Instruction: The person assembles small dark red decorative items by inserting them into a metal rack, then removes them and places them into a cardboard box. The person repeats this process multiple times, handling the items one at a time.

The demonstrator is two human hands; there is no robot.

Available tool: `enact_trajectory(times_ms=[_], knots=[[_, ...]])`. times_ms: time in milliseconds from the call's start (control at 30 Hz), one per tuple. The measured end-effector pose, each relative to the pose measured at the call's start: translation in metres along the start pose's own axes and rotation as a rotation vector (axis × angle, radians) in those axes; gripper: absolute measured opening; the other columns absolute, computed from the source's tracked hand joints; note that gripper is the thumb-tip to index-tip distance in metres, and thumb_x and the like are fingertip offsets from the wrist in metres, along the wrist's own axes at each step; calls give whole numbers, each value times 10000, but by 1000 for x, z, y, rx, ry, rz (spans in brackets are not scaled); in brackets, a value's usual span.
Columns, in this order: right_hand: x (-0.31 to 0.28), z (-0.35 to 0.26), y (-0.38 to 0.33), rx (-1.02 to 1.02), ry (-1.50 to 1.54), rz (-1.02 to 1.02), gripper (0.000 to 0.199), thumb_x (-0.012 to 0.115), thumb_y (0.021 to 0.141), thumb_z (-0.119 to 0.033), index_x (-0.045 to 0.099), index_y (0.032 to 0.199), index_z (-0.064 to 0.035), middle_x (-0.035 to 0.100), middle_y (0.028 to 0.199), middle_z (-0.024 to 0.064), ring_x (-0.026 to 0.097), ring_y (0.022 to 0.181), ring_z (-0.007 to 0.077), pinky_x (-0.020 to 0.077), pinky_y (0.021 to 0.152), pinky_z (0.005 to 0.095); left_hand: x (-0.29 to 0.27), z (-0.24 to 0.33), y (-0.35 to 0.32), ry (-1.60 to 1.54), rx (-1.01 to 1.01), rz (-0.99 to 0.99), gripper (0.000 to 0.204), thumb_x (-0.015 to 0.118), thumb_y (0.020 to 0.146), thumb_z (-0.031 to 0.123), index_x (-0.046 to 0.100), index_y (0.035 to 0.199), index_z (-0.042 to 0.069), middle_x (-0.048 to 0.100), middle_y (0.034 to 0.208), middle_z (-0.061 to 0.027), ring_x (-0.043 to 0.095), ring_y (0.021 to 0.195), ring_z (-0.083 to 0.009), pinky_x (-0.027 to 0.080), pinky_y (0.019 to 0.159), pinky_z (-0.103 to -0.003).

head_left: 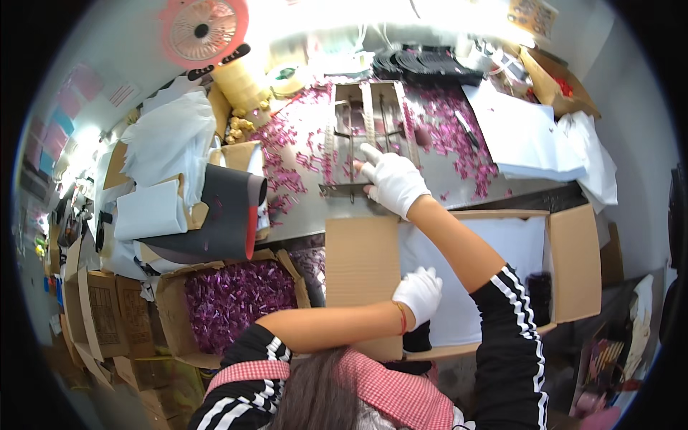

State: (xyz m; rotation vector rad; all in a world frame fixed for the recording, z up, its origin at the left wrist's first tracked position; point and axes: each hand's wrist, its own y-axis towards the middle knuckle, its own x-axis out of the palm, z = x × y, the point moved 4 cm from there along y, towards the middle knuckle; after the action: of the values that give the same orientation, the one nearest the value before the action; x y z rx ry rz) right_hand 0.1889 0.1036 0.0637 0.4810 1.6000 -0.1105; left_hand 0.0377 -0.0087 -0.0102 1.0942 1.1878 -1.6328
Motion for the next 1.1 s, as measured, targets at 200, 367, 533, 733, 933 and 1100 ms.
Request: enact_trajectory(times_ms=[200,367,533,733,933,1100], knots=[[9,10,19,-210,-153,-125,304,681,852,-409,649,918,-114,603,996,42,674,799,259,551,656,409,-44,-10,-16,-118,55,22,523,574,906,498,568,1156,40,590,1089,-143,588,999,-311,484,841,-448],[-69,28,24,-153,-36,291,350,721,814,-432,642,907,-104,621,892,59,667,714,278,537,613,364,-87,-69,-28,-417,138,477,484,702,790,365,585,1133,45,586,1111,-153,561,1070,-337,423,920,-485],[-153,14,-1,-110,522,678,316,639,948,-342,650,976,-27,645,858,90,650,717,231,513,644,318,-130,-168,-37,-401,-343,1124,1208,823,685,339,39,1503,-81,191,1523,-337,245,1387,-514,230,1146,-561],[-189,-18,-70,176,1219,549,650,432,993,-602,618,1116,8,689,928,86,626,731,122,516,656,245,-237,-176,-114,128,23,1363,1210,879,548,462,217,1495,105,340,1380,-266,344,1263,-463,278,1064,-561],[-161,-48,-102,137,847,607,648,442,947,-681,524,896,-40,559,783,64,499,660,141,415,611,304,-219,-162,-193,59,-133,1185,1035,816,519,249,382,1449,114,447,1185,-204,436,1064,-385,371,957,-481],[-93,-110,-123,252,785,293,432,494,1043,-339,519,773,-3,445,588,98,461,539,199,400,555,348,-197,-183,-237,90,-242,1049,962,778,557,284,406,1427,110,442,1065,-220,452,1024,-404,373,943,-504]])
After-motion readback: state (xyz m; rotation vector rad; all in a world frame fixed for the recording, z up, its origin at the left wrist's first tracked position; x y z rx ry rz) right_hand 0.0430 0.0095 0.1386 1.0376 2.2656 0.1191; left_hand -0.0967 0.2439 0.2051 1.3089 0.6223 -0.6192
